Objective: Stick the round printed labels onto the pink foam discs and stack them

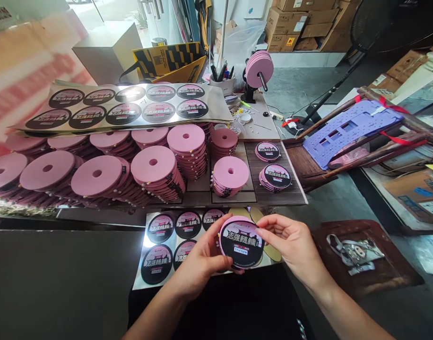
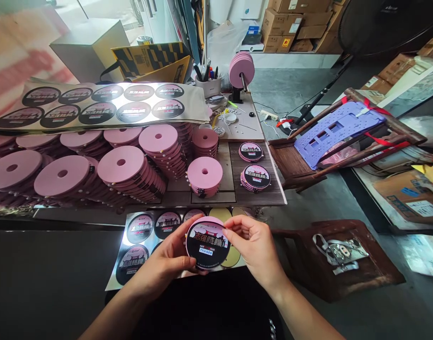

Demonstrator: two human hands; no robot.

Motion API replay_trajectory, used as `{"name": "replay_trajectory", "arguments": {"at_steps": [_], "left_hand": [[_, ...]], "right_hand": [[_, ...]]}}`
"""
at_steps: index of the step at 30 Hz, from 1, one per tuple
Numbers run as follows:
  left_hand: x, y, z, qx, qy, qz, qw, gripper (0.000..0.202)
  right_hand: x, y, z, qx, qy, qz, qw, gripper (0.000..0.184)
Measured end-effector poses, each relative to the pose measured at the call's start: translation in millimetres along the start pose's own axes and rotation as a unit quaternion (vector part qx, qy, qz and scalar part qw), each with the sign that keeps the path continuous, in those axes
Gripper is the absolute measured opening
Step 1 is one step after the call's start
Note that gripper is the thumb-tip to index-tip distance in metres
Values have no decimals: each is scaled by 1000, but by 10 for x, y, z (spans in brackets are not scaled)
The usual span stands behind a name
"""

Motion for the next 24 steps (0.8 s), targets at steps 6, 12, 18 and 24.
{"name": "replay_trajectory", "arguments": {"at_steps": [6, 12, 18, 24], "left_hand": [[45, -27, 14, 6, -23, -4, 1000, 69], [108, -68, 43, 6, -64, -64, 996, 69], [253, -86, 116, 55, -145, -155, 976, 62], [254, 89, -48, 141, -171, -133, 966, 42]], "right_hand": [[-55, 8, 5, 9, 23, 32, 999, 13], [-105, -39, 32, 1, 67, 107, 992, 10], [-458, -30, 116, 78, 221, 323, 917, 20], [24, -186, 73, -38, 43, 103, 993, 42]]}}
Point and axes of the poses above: each hand's wrist, its own z-axis away from the middle knuckle, its own y-axis out of the back of the hand, x = y × z, the point moved 10 cm from there along -z, towards the middle knuckle, and after that the axes turned 4 degrees about y, right-handed, at the moved point
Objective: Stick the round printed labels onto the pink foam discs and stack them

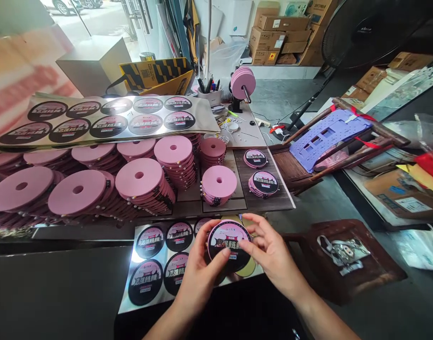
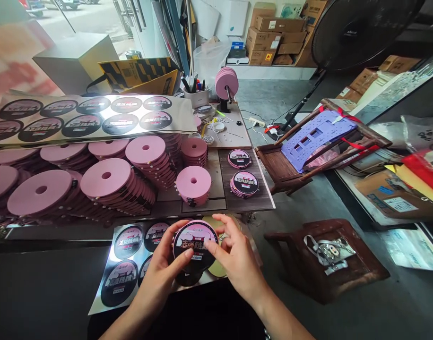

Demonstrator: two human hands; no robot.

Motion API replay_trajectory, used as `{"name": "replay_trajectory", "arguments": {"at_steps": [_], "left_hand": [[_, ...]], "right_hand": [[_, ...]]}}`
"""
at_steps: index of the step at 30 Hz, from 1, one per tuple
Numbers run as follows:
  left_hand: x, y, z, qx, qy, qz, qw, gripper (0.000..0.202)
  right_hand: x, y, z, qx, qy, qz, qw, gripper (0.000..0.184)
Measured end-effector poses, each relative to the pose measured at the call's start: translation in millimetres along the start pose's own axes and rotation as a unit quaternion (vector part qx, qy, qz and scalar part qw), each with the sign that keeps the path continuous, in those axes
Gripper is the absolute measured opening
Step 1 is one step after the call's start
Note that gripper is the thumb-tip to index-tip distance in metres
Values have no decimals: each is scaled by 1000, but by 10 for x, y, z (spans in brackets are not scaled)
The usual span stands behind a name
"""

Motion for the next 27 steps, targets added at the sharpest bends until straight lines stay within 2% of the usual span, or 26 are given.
{"name": "replay_trajectory", "arguments": {"at_steps": [2, 4, 6, 8, 9, 10, 12, 15, 18, 21, 23, 25, 27], "left_hand": [[-13, -16, -73, 17, -27, -7, 999, 37], [-64, -96, -140, -5, -28, -1, 1000, 40], [-105, -171, -195, -46, -31, -21, 998, 47], [-129, -179, -252, -74, -53, -123, 988, 50], [-143, -170, -283, -87, -71, -202, 973, 48], [-161, -153, -316, -96, -92, -287, 949, 45], [-208, -116, -379, -112, -134, -426, 888, 40], [-278, -74, -455, -122, -170, -553, 806, 42], [-328, -99, -489, -134, -183, -622, 749, 44], [-380, -138, -514, -156, -184, -655, 716, 44], [-439, -162, -530, -184, -187, -655, 709, 50], [-539, -197, -534, -228, -193, -644, 705, 63], [-675, -242, -534, -275, -196, -636, 694, 79]], "right_hand": [[58, -63, -21, -30, -29, -103, 994, 41], [85, 113, -154, -4, -29, -127, 991, 37], [132, 530, -391, 76, -14, -105, 991, 36], [186, 1058, -647, 185, 15, -78, 979, 38], [229, 1236, -786, 204, 21, -61, 977, 40], [281, 1333, -933, 192, 19, -41, 980, 40], [391, 1435, -1162, 172, 14, -20, 985, 40], [509, 1411, -1348, 147, 9, 9, 989, 40], [510, 1420, -1414, 157, 18, 52, 986, 36], [376, 1535, -1321, 211, 38, 103, 971, 31], [219, 1535, -1081, 259, 70, 168, 948, 28], [124, 1277, -735, 257, 112, 246, 928, 26], [306, 694, -404, 133, 125, 260, 948, 26]]}}
Point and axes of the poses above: each hand's wrist, its own z-axis away from the middle knuckle, its own y-axis out of the back of the hand, x = y × z, the point moved 10 cm from there along -z, towards the middle knuckle, and after that the axes turned 4 degrees about y, right-handed, at the moved point
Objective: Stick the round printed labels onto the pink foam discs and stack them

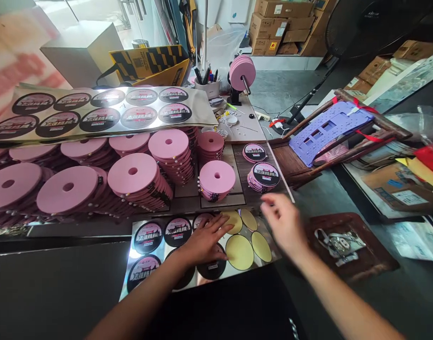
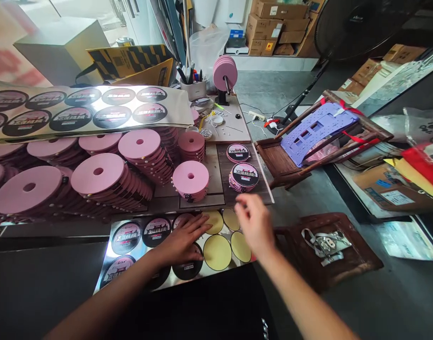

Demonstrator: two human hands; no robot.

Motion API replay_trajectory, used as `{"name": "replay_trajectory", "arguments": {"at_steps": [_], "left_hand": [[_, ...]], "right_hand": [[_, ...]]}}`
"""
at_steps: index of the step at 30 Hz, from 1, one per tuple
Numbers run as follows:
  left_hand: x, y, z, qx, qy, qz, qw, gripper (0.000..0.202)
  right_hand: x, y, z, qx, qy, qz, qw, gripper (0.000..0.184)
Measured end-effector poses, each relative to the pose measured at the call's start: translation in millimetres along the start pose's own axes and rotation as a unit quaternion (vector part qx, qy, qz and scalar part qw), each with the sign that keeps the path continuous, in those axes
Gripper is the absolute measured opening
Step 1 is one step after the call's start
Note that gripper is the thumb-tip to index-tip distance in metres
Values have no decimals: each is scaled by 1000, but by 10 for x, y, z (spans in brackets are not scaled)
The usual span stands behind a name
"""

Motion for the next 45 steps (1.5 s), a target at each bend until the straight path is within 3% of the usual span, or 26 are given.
{"name": "replay_trajectory", "arguments": {"at_steps": [2, 4, 7, 10, 13, 19, 26, 34, 40, 42, 45], "left_hand": [[9, -116, -54, -18, -20, 1, 1000, 90], [20, -182, -130, -19, -27, -1, 999, 93], [60, -225, -267, -24, -33, -10, 999, 90], [84, -225, -407, -31, -35, -16, 999, 83], [93, -227, -512, -24, -38, -13, 999, 73], [110, -244, -517, 5, -38, -5, 999, 55], [141, -226, -434, 35, -43, 7, 998, 36], [92, -284, -403, 62, -29, 19, 997, 31], [130, -210, -390, 49, -41, 31, 997, 30], [130, -172, -370, 35, -55, 35, 997, 31], [73, -146, -298, 4, -78, 27, 997, 36]], "right_hand": [[-76, -452, 538, -79, 26, 10, 996, 37], [72, -752, 939, -113, 9, 36, 993, 53], [416, -945, 1154, -180, -10, -12, 984, 61], [695, -842, 1070, -226, -42, -96, 969, 56], [767, -647, 937, -178, -81, -124, 973, 43], [484, -678, 1000, -57, -94, -103, 989, 33], [273, -583, 992, -4, -40, -4, 999, 19], [105, -587, 986, 1, 3, 52, 999, 23], [-18, -578, 951, -8, 41, 86, 995, 26], [-123, -550, 955, -17, 58, 88, 994, 26], [-492, -447, 966, -53, 131, 44, 989, 25]]}}
Point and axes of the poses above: each hand's wrist, its own z-axis away from the middle knuckle, its own y-axis out of the back of the hand, x = y × z, the point moved 10 cm from there along -z, towards the middle knuckle, and after that the axes turned 4 degrees about y, right-handed, at the moved point
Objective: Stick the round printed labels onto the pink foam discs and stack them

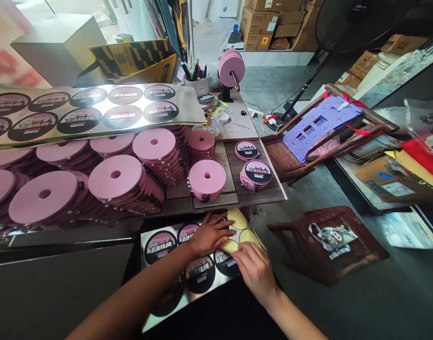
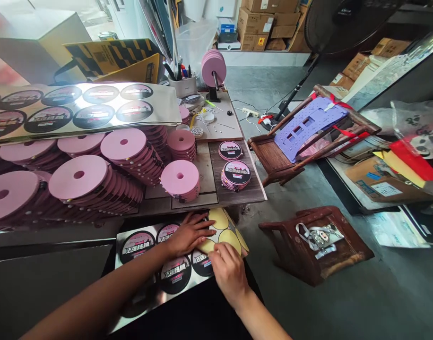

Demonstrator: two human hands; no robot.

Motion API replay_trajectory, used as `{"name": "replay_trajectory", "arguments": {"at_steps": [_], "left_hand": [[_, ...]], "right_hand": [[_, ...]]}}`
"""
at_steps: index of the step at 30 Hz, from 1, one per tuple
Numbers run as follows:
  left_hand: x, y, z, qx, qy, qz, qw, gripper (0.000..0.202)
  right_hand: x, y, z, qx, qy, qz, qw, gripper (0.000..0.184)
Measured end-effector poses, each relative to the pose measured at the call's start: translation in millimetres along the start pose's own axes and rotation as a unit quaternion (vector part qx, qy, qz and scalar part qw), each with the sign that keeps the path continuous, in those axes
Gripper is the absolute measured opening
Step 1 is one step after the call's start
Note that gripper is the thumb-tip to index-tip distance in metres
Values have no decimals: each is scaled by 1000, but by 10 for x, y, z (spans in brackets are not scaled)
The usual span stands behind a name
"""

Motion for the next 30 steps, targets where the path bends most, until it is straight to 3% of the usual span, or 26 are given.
{"name": "replay_trajectory", "arguments": {"at_steps": [3, 5, 7, 9, 10, 12, 13, 14, 17, 20, 22, 25, 28, 30], "left_hand": [[-44, 44, 166, -28, -23, -5, 999, 37], [18, 117, 313, -38, -49, 6, 998, 40], [141, 281, 436, -21, -61, 27, 998, 41], [214, 661, 495, 92, -24, 52, 994, 36], [194, 945, 540, 197, 19, 65, 978, 32], [53, 1456, 750, 421, 135, 103, 891, 32], [-20, 1575, 811, 478, 184, 125, 850, 36], [-66, 1628, 781, 493, 208, 146, 832, 41], [-180, 1626, 562, 459, 230, 215, 831, 45], [-131, 1623, 556, 458, 215, 252, 825, 42], [-26, 1615, 653, 470, 200, 299, 806, 41], [86, 1459, 758, 446, 192, 475, 734, 45], [163, 1166, 744, 365, 211, 644, 638, 57], [199, 1031, 725, 322, 217, 702, 597, 62]], "right_hand": [[-277, 332, -206, -10, 43, -121, 992, 18], [-144, 625, -480, 27, -27, -211, 977, 12], [155, 809, -809, 72, -131, -309, 939, 5], [416, 808, -1163, 100, -200, -430, 875, 9], [507, 735, -1334, 99, -223, -479, 843, 15], [621, 486, -1603, 72, -267, -543, 793, 23], [646, 340, -1690, 53, -287, -562, 774, 25], [656, 200, -1746, 34, -304, -574, 759, 26], [640, -50, -1790, 8, -328, -591, 737, 27], [576, -46, -1710, 20, -334, -603, 724, 28], [476, 5, -1604, 23, -338, -616, 711, 28], [293, 91, -1414, 21, -332, -610, 719, 25], [212, 156, -1237, 30, -323, -580, 747, 23], [212, 163, -1155, 29, -320, -566, 759, 21]]}}
Point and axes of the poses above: each hand's wrist, its own z-axis away from the middle knuckle, its own y-axis out of the back of the hand, x = y × z, the point moved 10 cm from there along -z, towards the middle knuckle, and after that the axes turned 4 degrees about y, right-handed, at the moved point
